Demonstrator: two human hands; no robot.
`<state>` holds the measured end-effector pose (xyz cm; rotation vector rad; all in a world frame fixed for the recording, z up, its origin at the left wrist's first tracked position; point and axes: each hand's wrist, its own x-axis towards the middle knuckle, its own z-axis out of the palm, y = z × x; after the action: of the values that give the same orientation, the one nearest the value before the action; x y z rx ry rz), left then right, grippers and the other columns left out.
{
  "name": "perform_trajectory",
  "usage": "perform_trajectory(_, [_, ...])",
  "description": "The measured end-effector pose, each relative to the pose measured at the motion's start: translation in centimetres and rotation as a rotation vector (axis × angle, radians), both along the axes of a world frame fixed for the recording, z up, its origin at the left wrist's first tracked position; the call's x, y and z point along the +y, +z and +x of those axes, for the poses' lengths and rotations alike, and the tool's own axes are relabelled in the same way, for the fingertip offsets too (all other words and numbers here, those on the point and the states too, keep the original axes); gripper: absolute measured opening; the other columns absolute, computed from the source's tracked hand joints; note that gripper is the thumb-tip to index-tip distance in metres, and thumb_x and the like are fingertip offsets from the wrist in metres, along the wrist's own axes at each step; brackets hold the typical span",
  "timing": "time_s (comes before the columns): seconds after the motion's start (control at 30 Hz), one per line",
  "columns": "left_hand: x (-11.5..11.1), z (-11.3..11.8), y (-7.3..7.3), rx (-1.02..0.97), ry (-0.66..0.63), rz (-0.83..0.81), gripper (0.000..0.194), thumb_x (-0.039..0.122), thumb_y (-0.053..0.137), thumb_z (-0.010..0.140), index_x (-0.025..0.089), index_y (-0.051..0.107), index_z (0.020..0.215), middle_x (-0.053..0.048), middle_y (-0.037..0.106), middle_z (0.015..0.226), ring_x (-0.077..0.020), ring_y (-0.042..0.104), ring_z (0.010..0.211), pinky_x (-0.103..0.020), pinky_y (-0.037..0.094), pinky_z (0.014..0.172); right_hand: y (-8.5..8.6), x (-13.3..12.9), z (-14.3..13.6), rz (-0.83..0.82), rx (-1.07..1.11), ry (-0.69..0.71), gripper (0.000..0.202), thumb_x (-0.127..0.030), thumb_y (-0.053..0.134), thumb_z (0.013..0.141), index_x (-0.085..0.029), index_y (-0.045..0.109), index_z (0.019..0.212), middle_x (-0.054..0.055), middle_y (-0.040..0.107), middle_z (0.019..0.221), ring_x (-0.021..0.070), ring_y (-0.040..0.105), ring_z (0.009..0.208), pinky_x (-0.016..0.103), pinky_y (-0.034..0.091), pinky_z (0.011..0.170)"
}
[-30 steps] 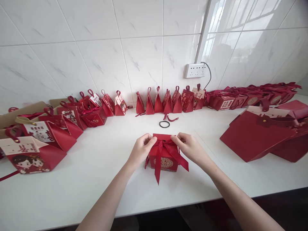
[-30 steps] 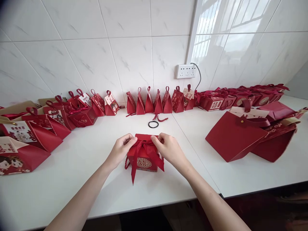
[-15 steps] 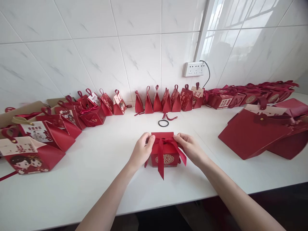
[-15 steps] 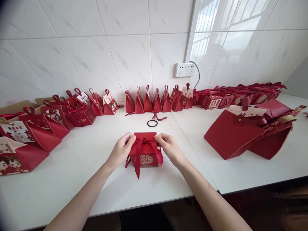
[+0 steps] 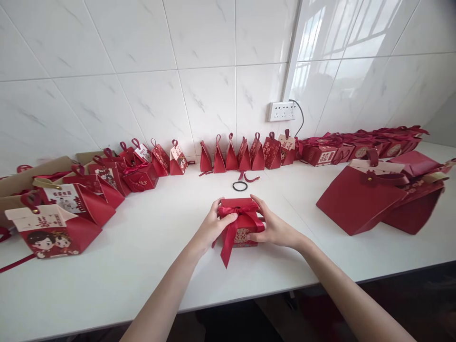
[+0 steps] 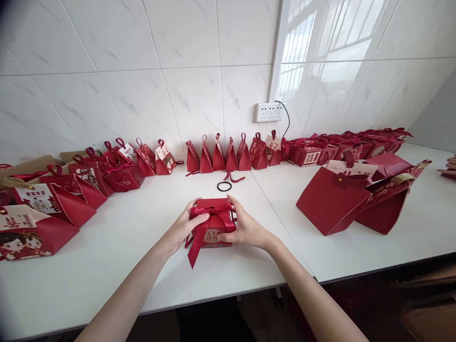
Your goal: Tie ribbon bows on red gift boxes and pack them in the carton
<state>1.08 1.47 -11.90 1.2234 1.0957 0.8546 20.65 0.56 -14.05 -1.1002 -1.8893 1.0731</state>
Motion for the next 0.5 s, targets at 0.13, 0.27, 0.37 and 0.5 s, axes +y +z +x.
perform_trajectory(0.13, [-1.3, -0.4, 0.2, -0.036, -0.018, 0.077, 0.078, 0.032, 0.063, 0.077, 0.028, 0.019, 0.141, -0.008, 0.045, 0.137, -0.0213, 0.051, 0.119, -0.033, 0.043, 0.097, -0.2, -0.6, -0.4, 0.099, 0.048, -0.032, 0.097, -0.026, 0.072, 0.066, -0.025, 0.011, 0.142, 0.015, 0.037, 0.136, 0.0273, 0.038, 0.129, 0.048, 0.041, 0.1])
perform_trajectory(0.27, [-3.3, -1.4, 0.4, -0.002, -0.099, 0.229, 0.084, 0.027, 0.063, 0.076, 0.03, 0.013, 0.143, -0.005, 0.04, 0.141, -0.0201, 0.042, 0.127, -0.033, 0.033, 0.106, 0.0, -2.2, 0.0, 0.36, -0.001, -0.039, 0.096, -0.019, 0.071, 0.066, -0.031, 0.013, 0.142, 0.011, 0.031, 0.14, 0.0265, 0.036, 0.13, 0.048, 0.04, 0.102])
perform_trajectory(0.37, [-5.4, -1.9, 0.3, -0.051, -0.094, 0.316, 0.075, 0.028, 0.065, 0.074, 0.029, 0.027, 0.138, -0.006, 0.042, 0.138, -0.0219, 0.041, 0.127, -0.033, 0.035, 0.104, 0.9, -3.9, -0.1, 0.539, -0.071, -0.039, 0.095, -0.017, 0.069, 0.069, -0.031, 0.012, 0.144, 0.012, 0.031, 0.141, 0.0273, 0.036, 0.131, 0.047, 0.04, 0.104])
perform_trajectory(0.5, [-9.1, -1.2, 0.3, -0.082, 0.502, 0.511, 0.024, 0.035, 0.058, 0.078, 0.024, 0.053, 0.098, -0.002, 0.057, 0.096, -0.0164, 0.056, 0.094, -0.026, 0.046, 0.082, 1.8, -5.7, -1.2, 0.768, -0.187, -0.131, 0.089, -0.02, 0.063, 0.078, -0.029, 0.006, 0.146, 0.015, 0.03, 0.142, 0.0312, 0.03, 0.134, 0.05, 0.041, 0.103])
